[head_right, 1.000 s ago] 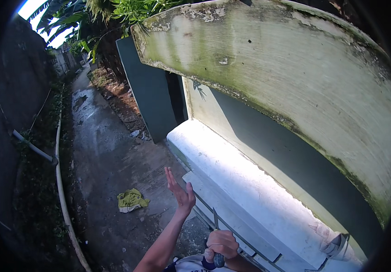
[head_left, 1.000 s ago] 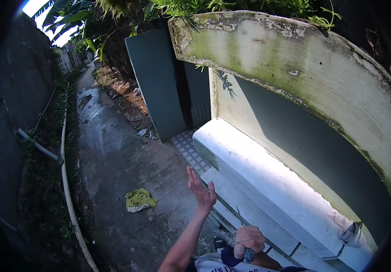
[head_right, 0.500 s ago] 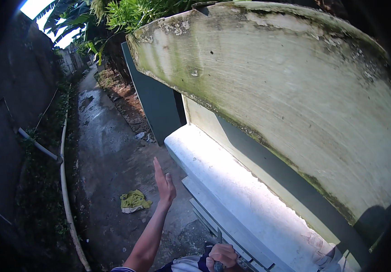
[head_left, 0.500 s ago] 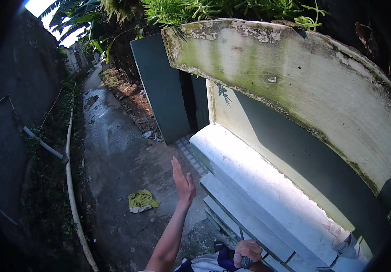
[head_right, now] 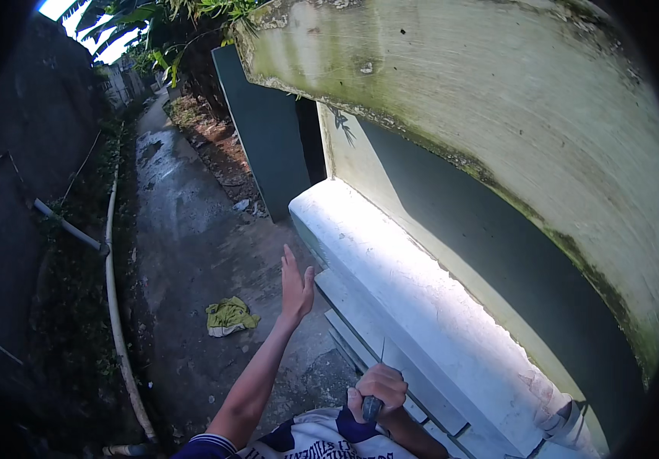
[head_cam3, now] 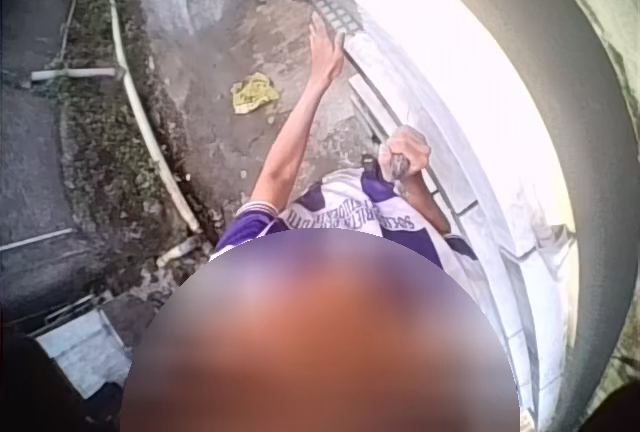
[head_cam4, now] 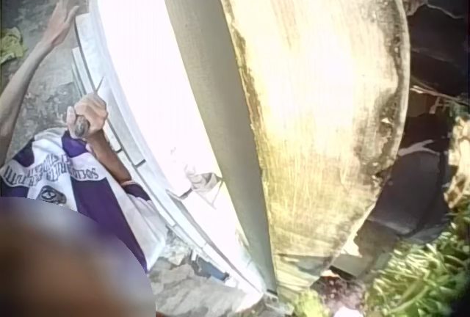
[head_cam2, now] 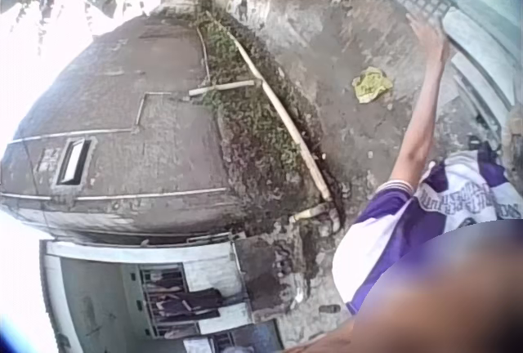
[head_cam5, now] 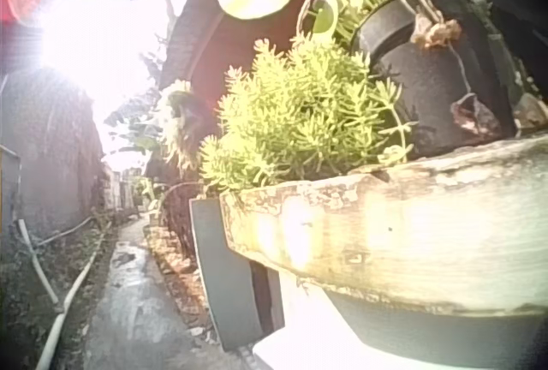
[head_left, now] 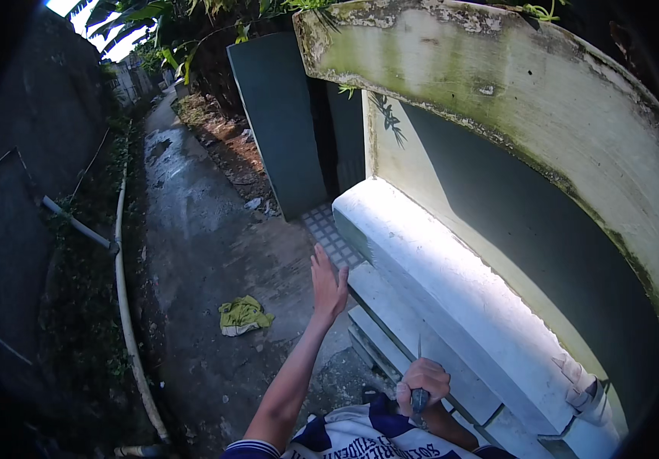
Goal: The person is scraping the old paint and applying some putty to the wall.
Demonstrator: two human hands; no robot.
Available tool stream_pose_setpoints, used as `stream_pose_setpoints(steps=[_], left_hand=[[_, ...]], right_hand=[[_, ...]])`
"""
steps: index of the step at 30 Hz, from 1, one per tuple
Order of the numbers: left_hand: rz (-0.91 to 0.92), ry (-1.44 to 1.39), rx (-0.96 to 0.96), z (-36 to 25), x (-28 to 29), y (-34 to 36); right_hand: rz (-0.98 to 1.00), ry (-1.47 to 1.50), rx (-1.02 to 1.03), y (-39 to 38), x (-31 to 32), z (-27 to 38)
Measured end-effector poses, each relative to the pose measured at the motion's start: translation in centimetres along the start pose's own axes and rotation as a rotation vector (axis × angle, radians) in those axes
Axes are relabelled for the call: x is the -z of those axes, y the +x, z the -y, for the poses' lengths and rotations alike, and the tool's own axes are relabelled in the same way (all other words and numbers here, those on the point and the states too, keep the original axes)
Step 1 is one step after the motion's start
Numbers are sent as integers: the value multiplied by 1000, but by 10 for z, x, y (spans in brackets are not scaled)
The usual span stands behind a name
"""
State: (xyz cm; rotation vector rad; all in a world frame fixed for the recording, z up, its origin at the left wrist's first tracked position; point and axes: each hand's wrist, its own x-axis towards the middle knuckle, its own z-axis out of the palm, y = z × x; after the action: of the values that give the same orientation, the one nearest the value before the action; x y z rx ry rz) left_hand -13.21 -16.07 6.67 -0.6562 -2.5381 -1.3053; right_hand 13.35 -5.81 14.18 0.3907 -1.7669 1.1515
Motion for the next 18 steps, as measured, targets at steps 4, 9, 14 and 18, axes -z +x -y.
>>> stream_pose_setpoints(steps=[4, 9, 14, 18], left_hand=[[-249, -312, -254, -49, -3, -28], [-398, -28, -1028, -84, -5, -14], [-341, -294, -545, -66, -20, 3], [-186, -198, -335, -58, -13, -19]], right_hand=[[-166, -40, -105, -35, -4, 4], [-242, -91, -160, -47, -8, 12], [-189, -124, -200, -47, -13, 25], [-252, -214, -226, -57, -8, 27]])
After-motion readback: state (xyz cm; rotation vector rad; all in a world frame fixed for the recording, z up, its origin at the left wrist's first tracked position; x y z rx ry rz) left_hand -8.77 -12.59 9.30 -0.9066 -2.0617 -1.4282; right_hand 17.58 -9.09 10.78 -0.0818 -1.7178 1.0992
